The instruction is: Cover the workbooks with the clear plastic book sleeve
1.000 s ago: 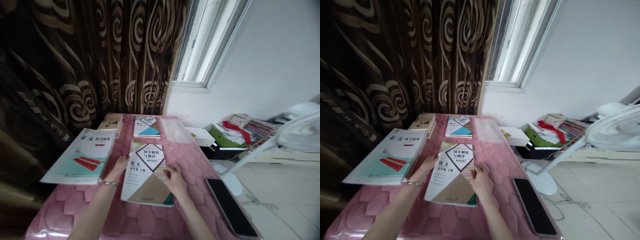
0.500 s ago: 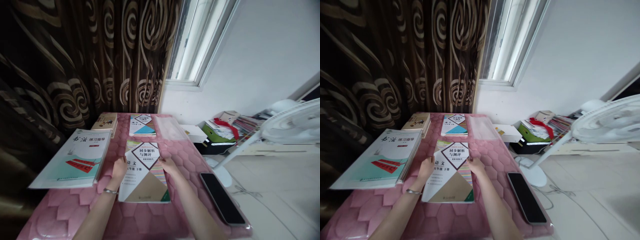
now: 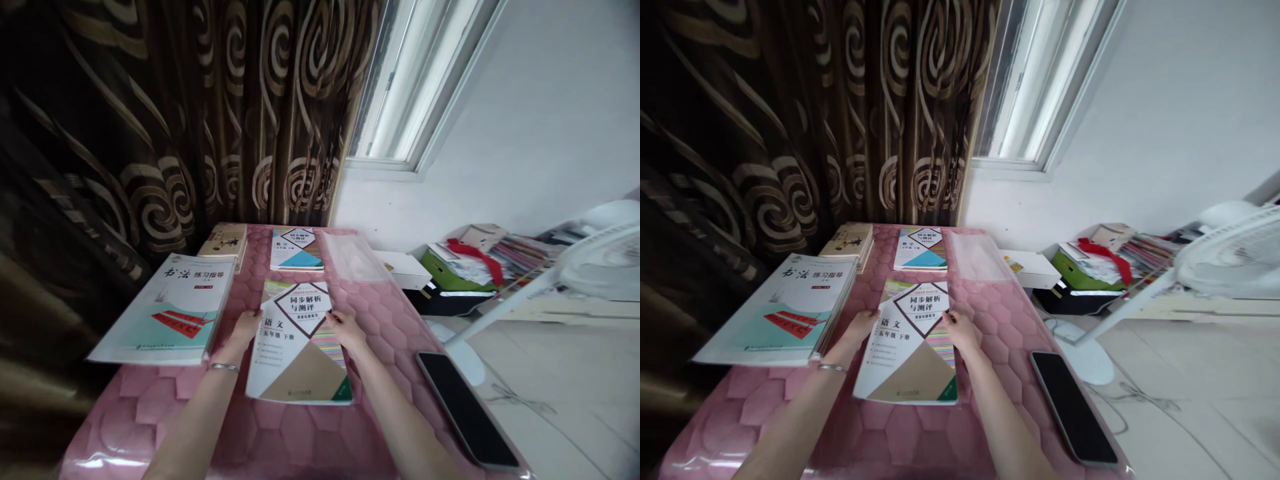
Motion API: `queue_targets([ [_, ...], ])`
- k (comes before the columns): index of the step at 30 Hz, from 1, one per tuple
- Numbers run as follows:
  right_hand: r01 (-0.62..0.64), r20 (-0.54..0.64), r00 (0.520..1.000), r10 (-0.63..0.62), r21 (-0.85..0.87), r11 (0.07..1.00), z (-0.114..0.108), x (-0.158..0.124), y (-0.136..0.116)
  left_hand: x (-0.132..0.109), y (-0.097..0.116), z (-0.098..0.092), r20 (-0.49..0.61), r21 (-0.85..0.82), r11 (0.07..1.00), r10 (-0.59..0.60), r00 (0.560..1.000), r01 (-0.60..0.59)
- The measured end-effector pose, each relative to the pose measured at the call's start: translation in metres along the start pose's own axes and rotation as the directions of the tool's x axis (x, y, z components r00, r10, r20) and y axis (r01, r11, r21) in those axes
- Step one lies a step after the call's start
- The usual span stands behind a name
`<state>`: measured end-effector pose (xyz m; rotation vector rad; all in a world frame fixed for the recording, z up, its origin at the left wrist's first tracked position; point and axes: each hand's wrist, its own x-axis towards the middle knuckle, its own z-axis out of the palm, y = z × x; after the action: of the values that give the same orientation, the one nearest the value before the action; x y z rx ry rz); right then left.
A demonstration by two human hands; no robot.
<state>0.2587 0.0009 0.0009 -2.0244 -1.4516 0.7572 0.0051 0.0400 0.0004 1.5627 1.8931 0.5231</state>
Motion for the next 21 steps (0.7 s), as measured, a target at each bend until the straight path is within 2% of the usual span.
queue_targets([
  [2,0.050,-0.039,0.998,-0.050,-0.021,0.999,-0.002,-0.003,0.002,0.000,-0.002,-0.001,-0.007,-0.032,0.999,0.006,1.000,-0.006],
  [5,0.113,-0.093,0.988,-0.121,-0.088,0.990,-0.004,-0.004,0.006,0.002,-0.002,-0.001,-0.012,0.015,1.000,0.017,1.000,-0.017],
  [11,0.039,-0.033,0.998,-0.053,-0.343,0.939,0.004,0.000,0.013,0.002,0.007,0.010,-0.061,0.210,0.976,0.072,0.996,-0.057],
  [16,0.041,-0.094,0.992,-0.083,-0.389,0.921,0.009,-0.005,0.012,-0.013,0.006,0.029,-0.114,0.339,0.938,0.121,0.986,-0.076],
  [19,0.067,-0.089,0.989,-0.116,-0.429,0.901,0.008,-0.011,0.009,-0.023,0.004,0.035,-0.114,0.482,0.871,0.165,0.980,-0.091],
  [21,0.090,-0.061,0.989,-0.134,-0.464,0.881,0.007,-0.013,0.007,-0.028,0.003,0.035,-0.116,0.598,0.791,0.247,0.962,-0.131],
])
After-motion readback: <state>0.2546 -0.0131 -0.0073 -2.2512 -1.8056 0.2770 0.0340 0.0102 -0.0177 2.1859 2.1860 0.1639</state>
